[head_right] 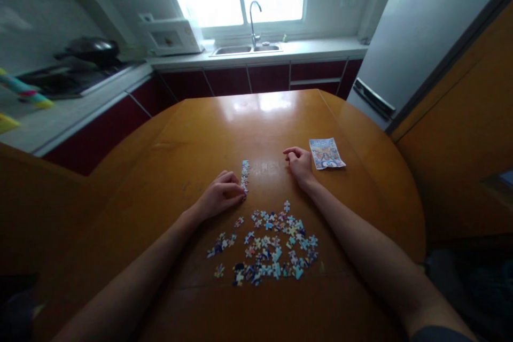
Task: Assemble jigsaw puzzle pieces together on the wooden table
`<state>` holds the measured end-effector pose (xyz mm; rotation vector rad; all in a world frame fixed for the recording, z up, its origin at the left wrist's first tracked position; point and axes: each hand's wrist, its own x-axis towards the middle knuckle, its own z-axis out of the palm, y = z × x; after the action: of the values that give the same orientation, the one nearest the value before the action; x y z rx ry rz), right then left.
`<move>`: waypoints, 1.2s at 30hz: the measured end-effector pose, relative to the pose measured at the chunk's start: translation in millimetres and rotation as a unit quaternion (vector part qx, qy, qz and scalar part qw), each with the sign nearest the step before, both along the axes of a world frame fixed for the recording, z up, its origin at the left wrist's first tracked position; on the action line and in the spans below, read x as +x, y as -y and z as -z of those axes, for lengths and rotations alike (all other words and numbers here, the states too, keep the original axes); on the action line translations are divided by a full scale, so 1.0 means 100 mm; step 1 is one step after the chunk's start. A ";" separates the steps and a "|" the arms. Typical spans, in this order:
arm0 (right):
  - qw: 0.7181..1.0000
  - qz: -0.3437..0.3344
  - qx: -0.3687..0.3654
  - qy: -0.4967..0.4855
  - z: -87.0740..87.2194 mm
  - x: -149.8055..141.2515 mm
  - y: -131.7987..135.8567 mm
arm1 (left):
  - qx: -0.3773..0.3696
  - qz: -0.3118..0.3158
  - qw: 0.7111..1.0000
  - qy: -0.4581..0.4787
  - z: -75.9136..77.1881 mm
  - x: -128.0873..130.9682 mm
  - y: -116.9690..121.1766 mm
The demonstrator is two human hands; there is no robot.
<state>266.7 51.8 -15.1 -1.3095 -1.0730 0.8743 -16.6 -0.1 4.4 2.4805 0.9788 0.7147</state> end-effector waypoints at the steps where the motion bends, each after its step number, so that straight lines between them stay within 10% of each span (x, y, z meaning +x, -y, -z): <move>1: 1.000 0.000 0.002 0.002 0.00 0.00 0.00 | 0.000 0.001 1.000 -0.003 0.00 0.00 0.00; 36: 1.000 -0.010 0.001 0.020 -0.05 0.01 0.04 | 0.002 -0.015 0.999 0.051 -0.03 0.00 -0.01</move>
<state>268.0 48.3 -10.0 -1.3207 -1.1206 0.8651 -16.6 0.9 7.2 2.4121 0.9793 0.8444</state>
